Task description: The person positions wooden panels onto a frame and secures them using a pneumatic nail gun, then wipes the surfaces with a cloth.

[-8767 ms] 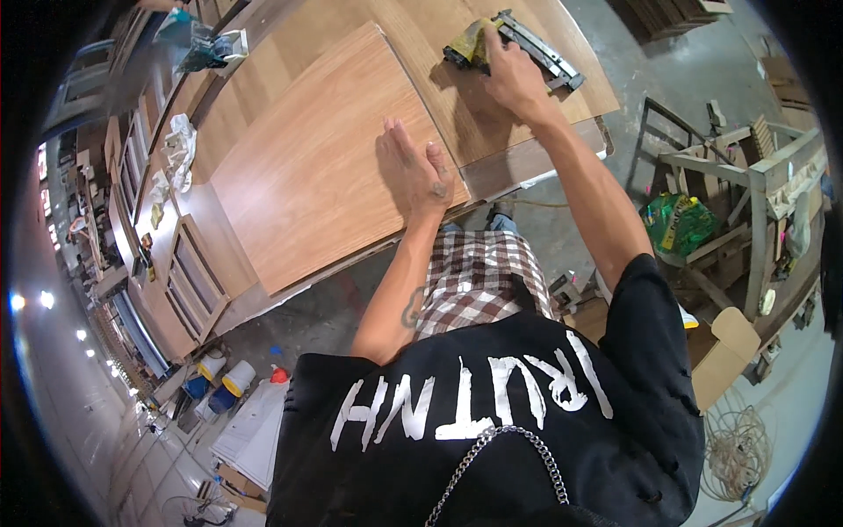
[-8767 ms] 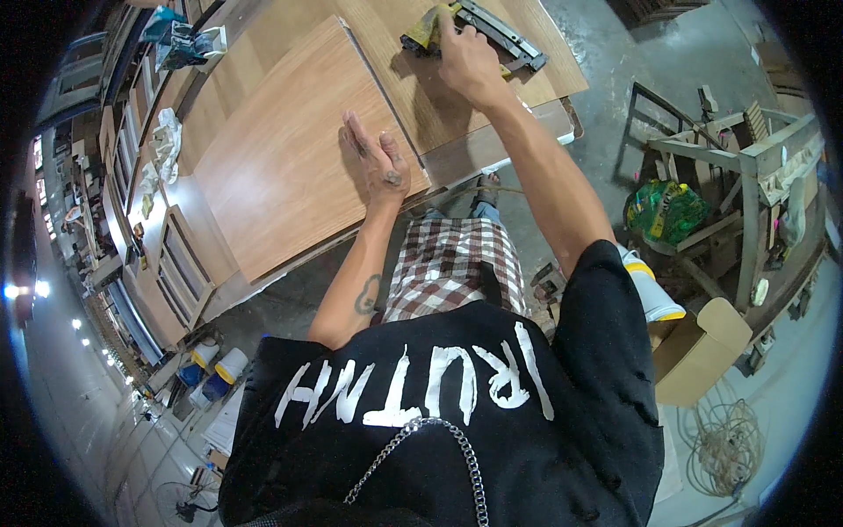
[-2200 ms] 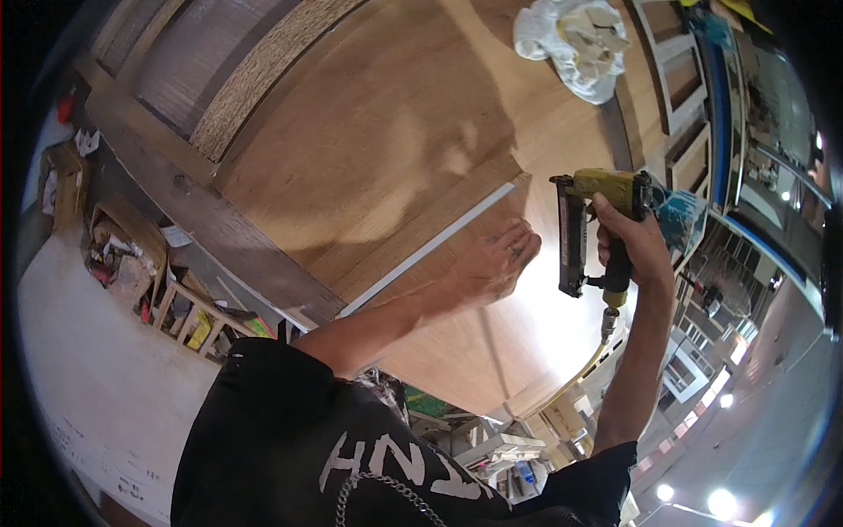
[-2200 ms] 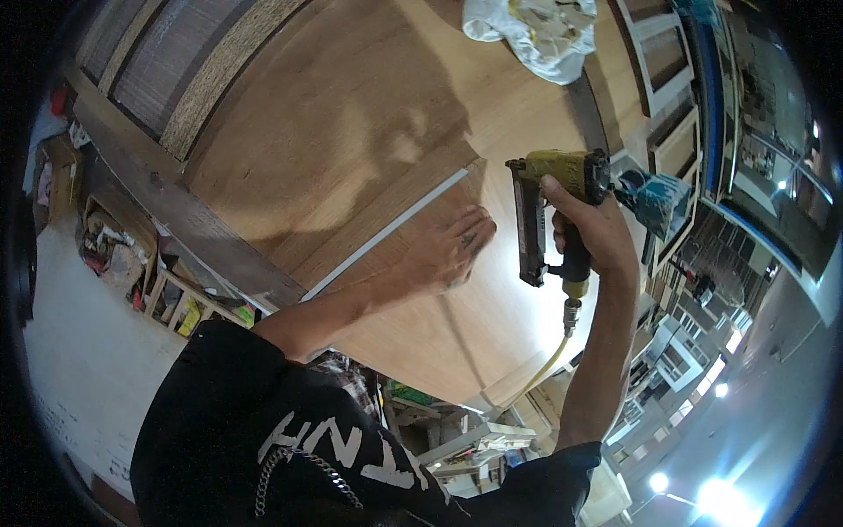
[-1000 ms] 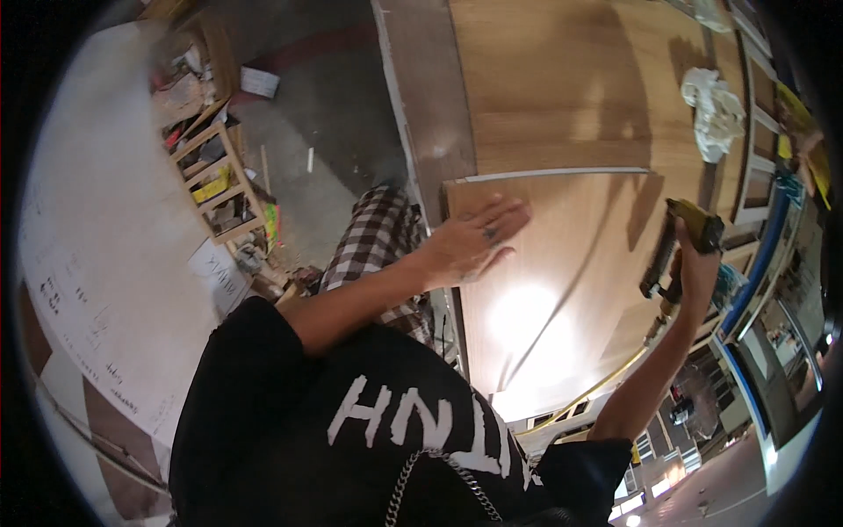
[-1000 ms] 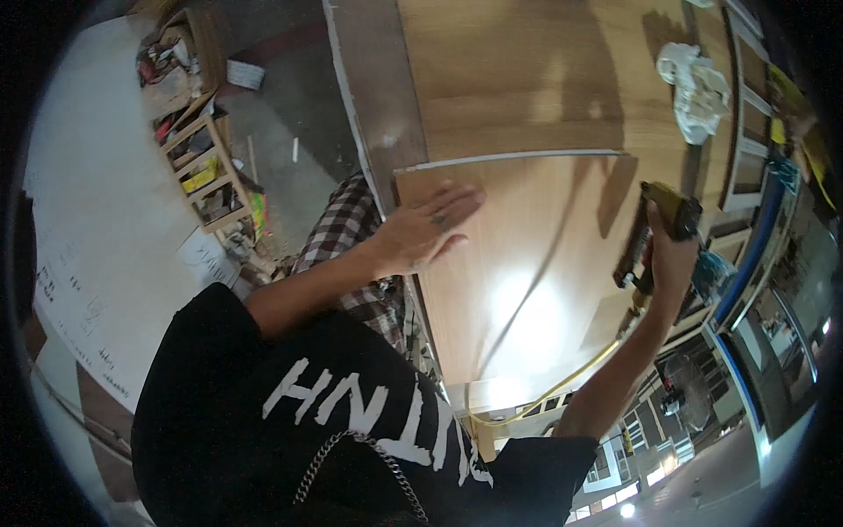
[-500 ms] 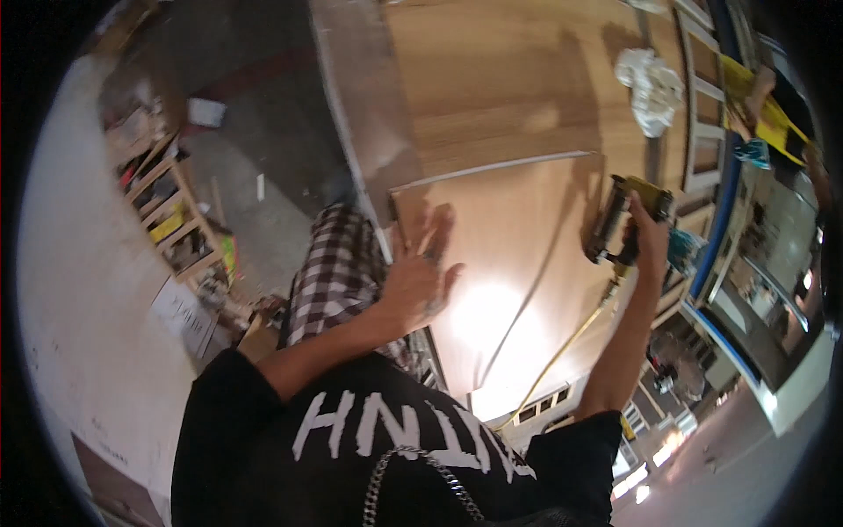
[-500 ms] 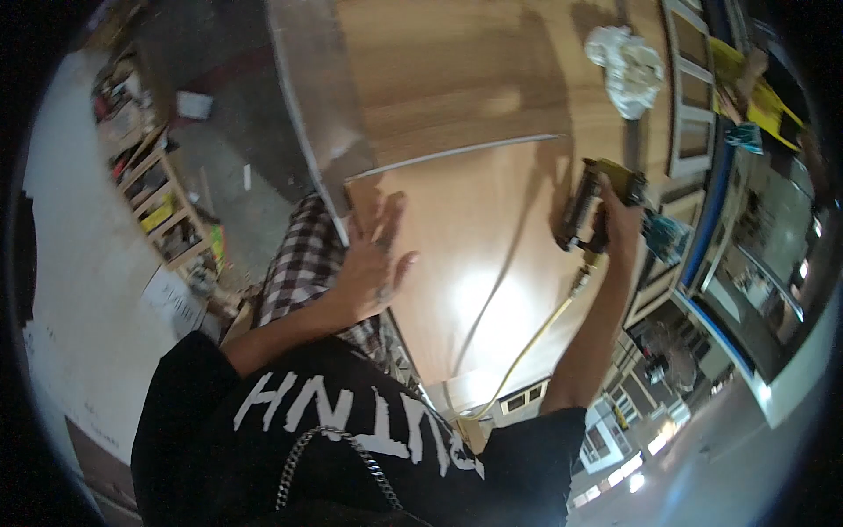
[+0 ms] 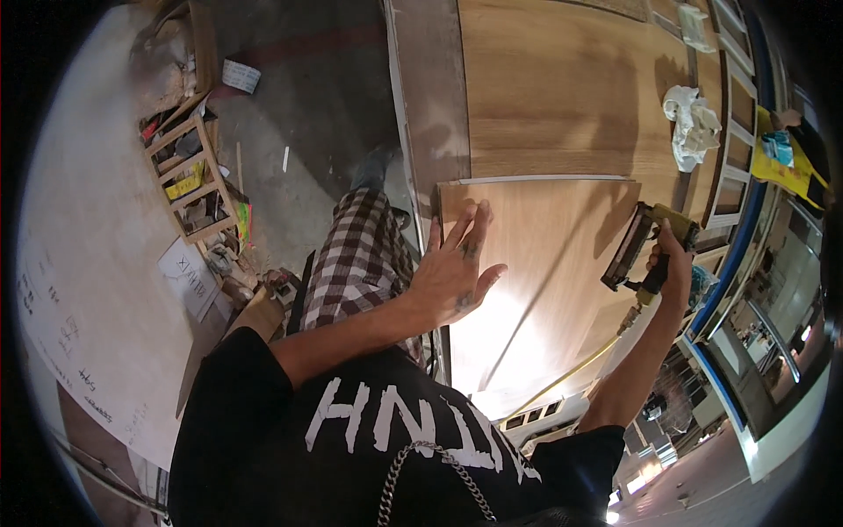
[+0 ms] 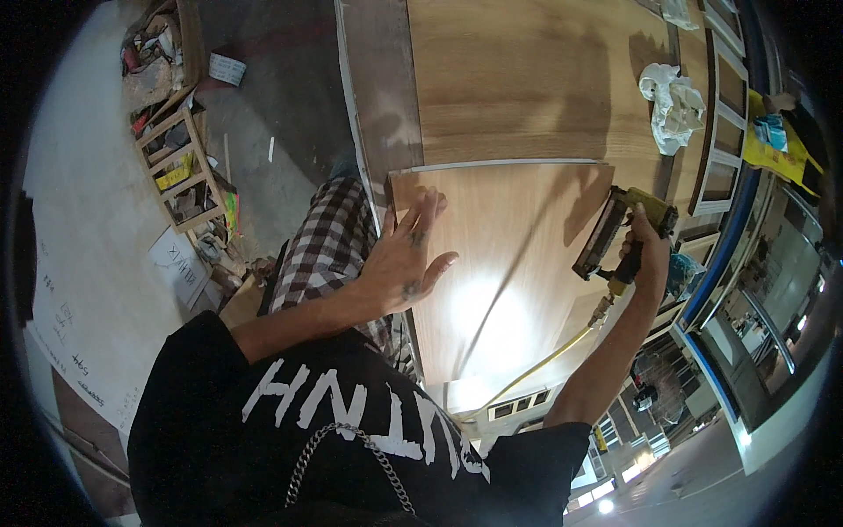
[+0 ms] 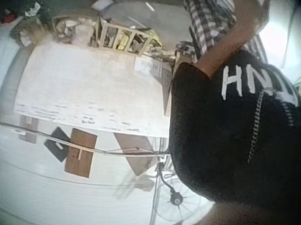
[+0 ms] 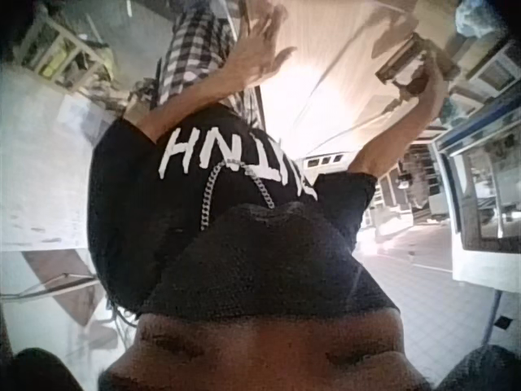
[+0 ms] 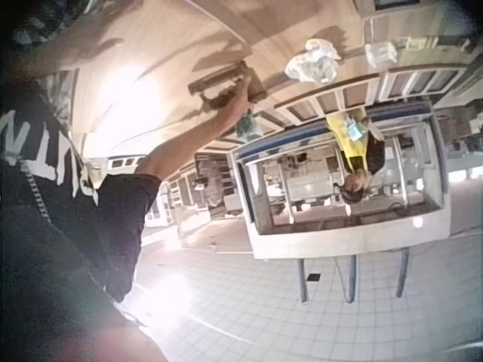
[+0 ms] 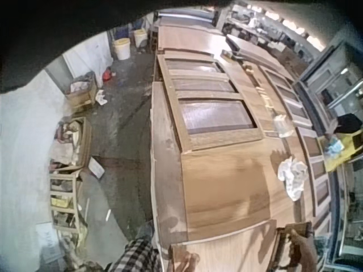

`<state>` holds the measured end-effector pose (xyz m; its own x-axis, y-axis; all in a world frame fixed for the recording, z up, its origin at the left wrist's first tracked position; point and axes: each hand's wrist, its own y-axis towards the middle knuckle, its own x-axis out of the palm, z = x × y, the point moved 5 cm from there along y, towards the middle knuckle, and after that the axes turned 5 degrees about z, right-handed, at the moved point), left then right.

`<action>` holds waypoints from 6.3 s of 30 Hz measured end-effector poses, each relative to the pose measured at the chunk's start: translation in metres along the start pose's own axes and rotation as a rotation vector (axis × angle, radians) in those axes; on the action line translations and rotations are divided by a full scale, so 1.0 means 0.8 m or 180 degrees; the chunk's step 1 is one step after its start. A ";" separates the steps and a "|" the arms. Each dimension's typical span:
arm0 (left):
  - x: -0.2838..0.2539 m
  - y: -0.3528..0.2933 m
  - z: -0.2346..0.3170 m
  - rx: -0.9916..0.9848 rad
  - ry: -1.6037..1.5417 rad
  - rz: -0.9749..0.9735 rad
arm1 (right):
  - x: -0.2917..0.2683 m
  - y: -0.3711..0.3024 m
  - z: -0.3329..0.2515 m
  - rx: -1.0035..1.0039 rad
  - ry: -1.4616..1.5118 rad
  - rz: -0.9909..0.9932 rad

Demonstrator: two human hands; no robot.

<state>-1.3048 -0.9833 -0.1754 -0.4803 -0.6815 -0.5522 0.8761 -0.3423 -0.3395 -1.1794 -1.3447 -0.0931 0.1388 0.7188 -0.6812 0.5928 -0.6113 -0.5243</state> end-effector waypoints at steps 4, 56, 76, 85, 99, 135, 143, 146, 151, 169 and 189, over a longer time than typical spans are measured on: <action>-0.001 0.003 -0.004 -0.0019 -0.0455 0.0035 | -0.017 0.026 0.016 -0.0241 -0.0390 0.0316; -0.019 0.009 0.029 0.0552 0.0281 -0.0018 | -0.004 0.032 -0.051 -0.0058 -0.0624 -0.0522; -0.020 0.008 0.059 0.0962 0.0938 -0.0499 | 0.103 -0.049 -0.040 -0.1191 -0.1858 0.0769; -0.020 0.027 0.074 0.0839 0.1579 -0.1913 | 0.113 -0.060 -0.029 -0.1132 -0.2177 0.1408; -0.019 0.028 0.072 0.1243 0.2054 -0.2324 | 0.096 -0.054 -0.023 -0.1121 -0.1995 0.1027; -0.003 0.026 0.080 0.0946 0.1628 -0.1573 | -0.010 0.051 -0.074 0.0127 -0.1016 -0.0384; -0.002 0.016 0.074 0.0932 0.1631 -0.1484 | 0.002 0.069 -0.094 0.0305 -0.1391 -0.0749; -0.001 0.013 0.076 0.0974 0.1616 -0.1450 | -0.005 0.072 -0.085 0.0224 -0.1650 -0.0606; 0.006 0.019 0.075 0.0923 0.1330 -0.0976 | 0.001 0.074 -0.085 0.0167 -0.1324 -0.0842; 0.049 0.086 0.002 0.0033 0.3188 0.0988 | 0.328 -0.224 -0.195 -0.1707 -0.2380 -0.1976; 0.068 0.101 -0.004 0.0132 0.0148 0.0831 | 0.321 -0.212 -0.196 -0.1346 -0.2438 -0.1813</action>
<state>-1.2603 -1.0459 -0.2349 -0.2385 -0.7201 -0.6516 0.9711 -0.1857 -0.1502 -1.1197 -1.0046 -0.0986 -0.7011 0.3718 -0.6085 0.6626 0.0244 -0.7486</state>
